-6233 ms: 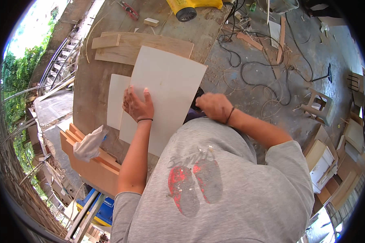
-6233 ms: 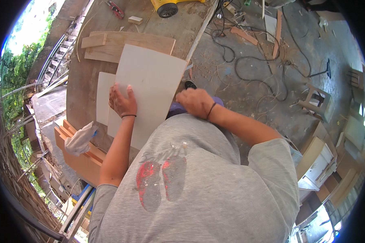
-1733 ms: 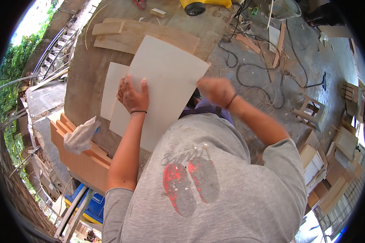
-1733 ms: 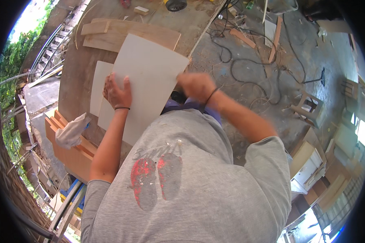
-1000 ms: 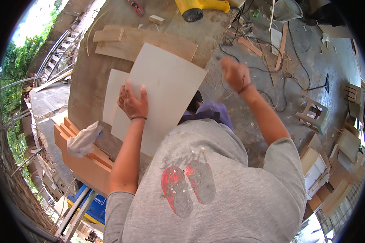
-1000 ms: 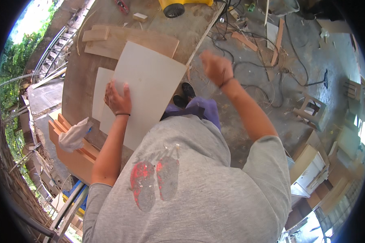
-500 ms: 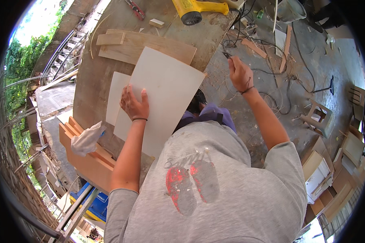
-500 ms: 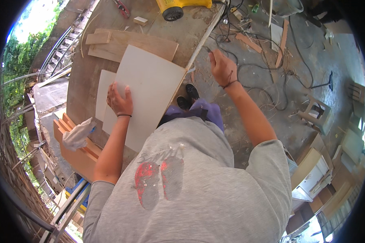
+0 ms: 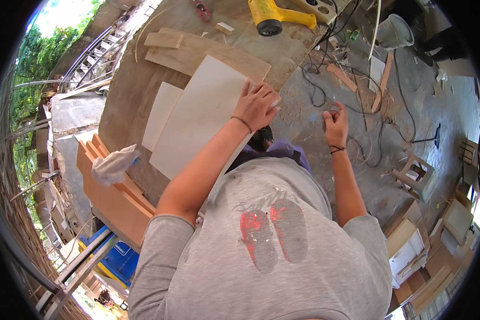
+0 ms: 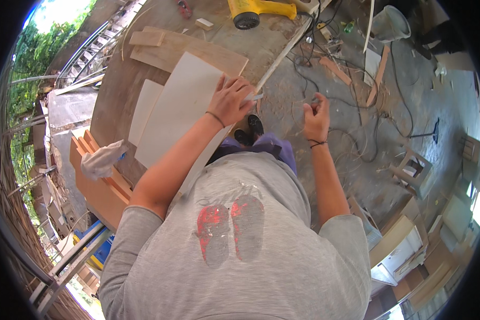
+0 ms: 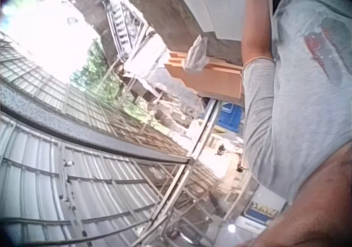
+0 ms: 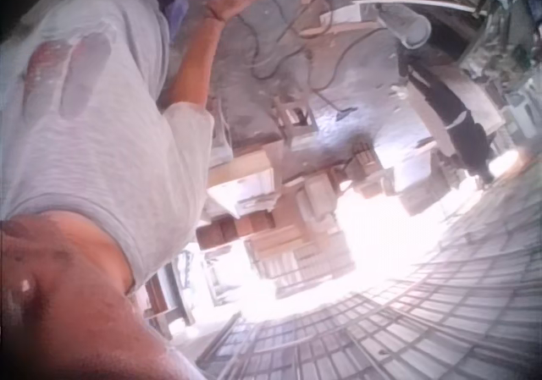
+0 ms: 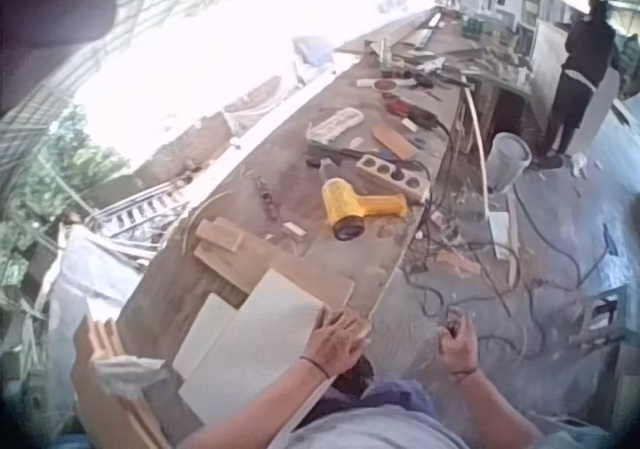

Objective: The person wipes down a white panel with a damp cloth, handles several wood panels on a workbench, and uses a pencil to mark a curved line on the white panel.

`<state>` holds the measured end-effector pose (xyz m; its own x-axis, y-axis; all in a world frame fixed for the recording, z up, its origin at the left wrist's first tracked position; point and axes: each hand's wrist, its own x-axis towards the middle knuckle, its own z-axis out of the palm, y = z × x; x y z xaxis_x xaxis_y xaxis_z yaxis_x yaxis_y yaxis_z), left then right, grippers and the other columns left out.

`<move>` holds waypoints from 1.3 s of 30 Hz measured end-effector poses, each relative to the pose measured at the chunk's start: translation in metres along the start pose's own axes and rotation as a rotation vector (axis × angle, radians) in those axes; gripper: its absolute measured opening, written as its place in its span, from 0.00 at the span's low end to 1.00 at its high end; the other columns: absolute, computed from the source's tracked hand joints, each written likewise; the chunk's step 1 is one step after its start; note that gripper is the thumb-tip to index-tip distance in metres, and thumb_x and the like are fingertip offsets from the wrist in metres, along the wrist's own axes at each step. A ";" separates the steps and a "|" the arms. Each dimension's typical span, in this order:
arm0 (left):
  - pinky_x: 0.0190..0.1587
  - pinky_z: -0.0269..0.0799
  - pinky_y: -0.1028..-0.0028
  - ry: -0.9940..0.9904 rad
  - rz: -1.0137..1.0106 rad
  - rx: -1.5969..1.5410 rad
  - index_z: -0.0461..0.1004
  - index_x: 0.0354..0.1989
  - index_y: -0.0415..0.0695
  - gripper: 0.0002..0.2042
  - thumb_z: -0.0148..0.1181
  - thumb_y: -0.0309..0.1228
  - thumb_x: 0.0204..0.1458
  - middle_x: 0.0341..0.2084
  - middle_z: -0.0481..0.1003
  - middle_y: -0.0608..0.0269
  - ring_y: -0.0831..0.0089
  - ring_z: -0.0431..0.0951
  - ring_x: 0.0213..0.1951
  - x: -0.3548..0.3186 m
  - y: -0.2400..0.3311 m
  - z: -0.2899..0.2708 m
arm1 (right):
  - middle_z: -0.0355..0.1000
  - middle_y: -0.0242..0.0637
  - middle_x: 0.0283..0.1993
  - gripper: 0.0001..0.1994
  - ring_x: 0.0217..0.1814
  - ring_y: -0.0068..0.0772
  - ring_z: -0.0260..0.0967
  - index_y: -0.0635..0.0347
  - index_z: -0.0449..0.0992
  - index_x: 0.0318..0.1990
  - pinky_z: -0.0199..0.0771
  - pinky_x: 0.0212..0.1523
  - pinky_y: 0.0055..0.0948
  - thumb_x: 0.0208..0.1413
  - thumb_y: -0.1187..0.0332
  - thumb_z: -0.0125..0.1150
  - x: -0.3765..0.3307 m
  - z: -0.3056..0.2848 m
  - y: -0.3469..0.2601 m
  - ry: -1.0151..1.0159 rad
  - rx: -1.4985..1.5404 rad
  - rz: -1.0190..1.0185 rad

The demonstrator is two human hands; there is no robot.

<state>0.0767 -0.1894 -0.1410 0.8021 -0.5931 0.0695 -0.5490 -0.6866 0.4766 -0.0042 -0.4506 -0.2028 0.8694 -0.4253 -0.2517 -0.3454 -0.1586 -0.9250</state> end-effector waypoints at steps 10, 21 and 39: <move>0.62 0.50 0.49 0.138 -0.316 -0.402 0.73 0.33 0.45 0.06 0.56 0.32 0.50 0.38 0.76 0.64 0.61 0.73 0.47 0.035 -0.019 0.023 | 0.72 0.26 0.42 0.14 0.36 0.14 0.66 0.57 0.71 0.52 0.65 0.33 0.20 0.59 0.72 0.52 -0.030 -0.009 -0.028 -0.137 0.623 0.437; 0.67 0.36 0.49 -0.014 -0.057 0.167 0.61 0.63 0.45 0.28 0.48 0.48 0.57 0.68 0.50 0.52 0.56 0.44 0.70 -0.202 -0.054 -0.016 | 0.75 0.32 0.30 0.06 0.32 0.25 0.70 0.61 0.77 0.35 0.68 0.36 0.23 0.51 0.70 0.62 -0.053 0.025 -0.018 -0.123 -0.041 -0.188; 0.68 0.37 0.52 0.193 -0.470 0.322 0.58 0.65 0.54 0.31 0.46 0.55 0.55 0.68 0.51 0.61 0.60 0.46 0.69 -0.231 -0.083 -0.032 | 0.69 0.42 0.33 0.11 0.41 0.47 0.70 0.52 0.75 0.42 0.73 0.37 0.41 0.51 0.71 0.53 -0.099 0.132 -0.059 -0.142 -0.936 -0.922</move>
<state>-0.0559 0.0182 -0.1689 0.9878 -0.1283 0.0879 -0.1441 -0.9677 0.2070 -0.0232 -0.2816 -0.1608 0.9251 0.2572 0.2794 0.3269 -0.9138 -0.2412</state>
